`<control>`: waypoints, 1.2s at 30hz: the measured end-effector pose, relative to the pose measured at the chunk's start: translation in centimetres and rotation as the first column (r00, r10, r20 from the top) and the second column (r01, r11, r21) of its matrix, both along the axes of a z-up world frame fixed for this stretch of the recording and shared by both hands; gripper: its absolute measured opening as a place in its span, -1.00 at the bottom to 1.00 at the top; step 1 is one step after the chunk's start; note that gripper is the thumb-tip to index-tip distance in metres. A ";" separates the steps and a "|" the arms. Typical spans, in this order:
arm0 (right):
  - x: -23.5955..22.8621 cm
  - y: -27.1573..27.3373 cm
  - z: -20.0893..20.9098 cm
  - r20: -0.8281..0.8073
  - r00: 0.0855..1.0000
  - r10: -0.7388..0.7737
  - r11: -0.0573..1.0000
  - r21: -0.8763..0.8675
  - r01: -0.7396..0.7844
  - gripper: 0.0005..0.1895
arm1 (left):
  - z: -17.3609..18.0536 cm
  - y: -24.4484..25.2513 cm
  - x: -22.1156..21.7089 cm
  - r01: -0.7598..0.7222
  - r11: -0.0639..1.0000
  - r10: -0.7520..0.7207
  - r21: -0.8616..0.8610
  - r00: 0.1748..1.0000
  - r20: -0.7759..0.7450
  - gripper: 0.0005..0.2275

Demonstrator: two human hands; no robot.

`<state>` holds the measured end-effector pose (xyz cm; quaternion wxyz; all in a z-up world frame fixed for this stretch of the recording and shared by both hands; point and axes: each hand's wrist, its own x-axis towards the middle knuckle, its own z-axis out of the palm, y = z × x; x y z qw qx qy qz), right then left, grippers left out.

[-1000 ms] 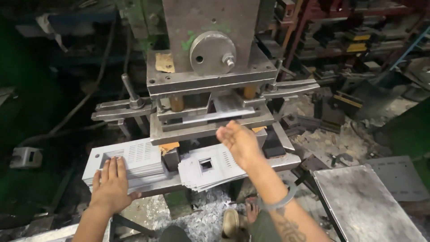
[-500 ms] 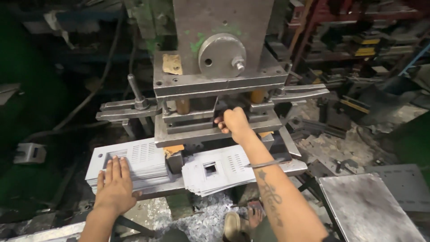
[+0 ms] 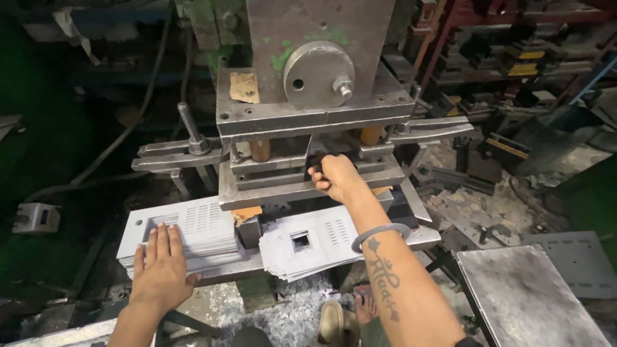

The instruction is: Operating a manual press machine to stamp metal components and sorting them into stacks.

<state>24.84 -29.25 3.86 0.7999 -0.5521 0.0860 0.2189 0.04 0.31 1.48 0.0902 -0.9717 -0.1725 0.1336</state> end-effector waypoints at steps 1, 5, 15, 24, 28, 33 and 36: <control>-0.1 0.0 0.1 0.013 1.000 -0.003 1.000 -0.012 0.004 -0.85 | -0.1 0.1 0.1 -0.006 1.000 0.006 -0.002 1.000 0.002 0.04; -0.5 0.2 0.3 0.031 1.000 -0.005 0.999 -0.034 0.006 -0.83 | -0.4 0.4 0.0 0.009 1.000 -0.009 0.011 1.000 0.004 0.01; -1.0 0.2 0.3 0.063 0.998 -0.022 0.997 -0.071 0.026 -0.81 | -1.3 1.1 0.0 0.020 1.000 -0.020 0.009 0.999 0.034 -0.05; -1.1 0.0 1.4 -0.086 0.986 -0.140 0.988 0.048 0.144 -0.81 | -0.6 0.4 0.3 0.003 1.000 -0.004 0.007 1.000 0.024 -0.10; -3.7 -2.0 -3.1 0.141 0.979 -0.145 0.974 0.197 0.116 -0.87 | -0.8 0.6 0.3 -0.011 1.000 0.012 -0.020 0.999 0.043 -0.13; -16.0 -4.4 -4.1 0.187 0.936 -0.299 0.939 0.230 0.255 -0.86 | -4.2 3.2 1.0 0.043 0.999 -0.045 0.026 0.993 0.106 -0.31; -19.7 -5.3 -6.3 0.111 0.943 -0.313 0.945 0.136 0.298 -0.82 | -5.9 4.7 1.6 0.103 0.992 -0.115 0.071 0.975 0.189 -0.40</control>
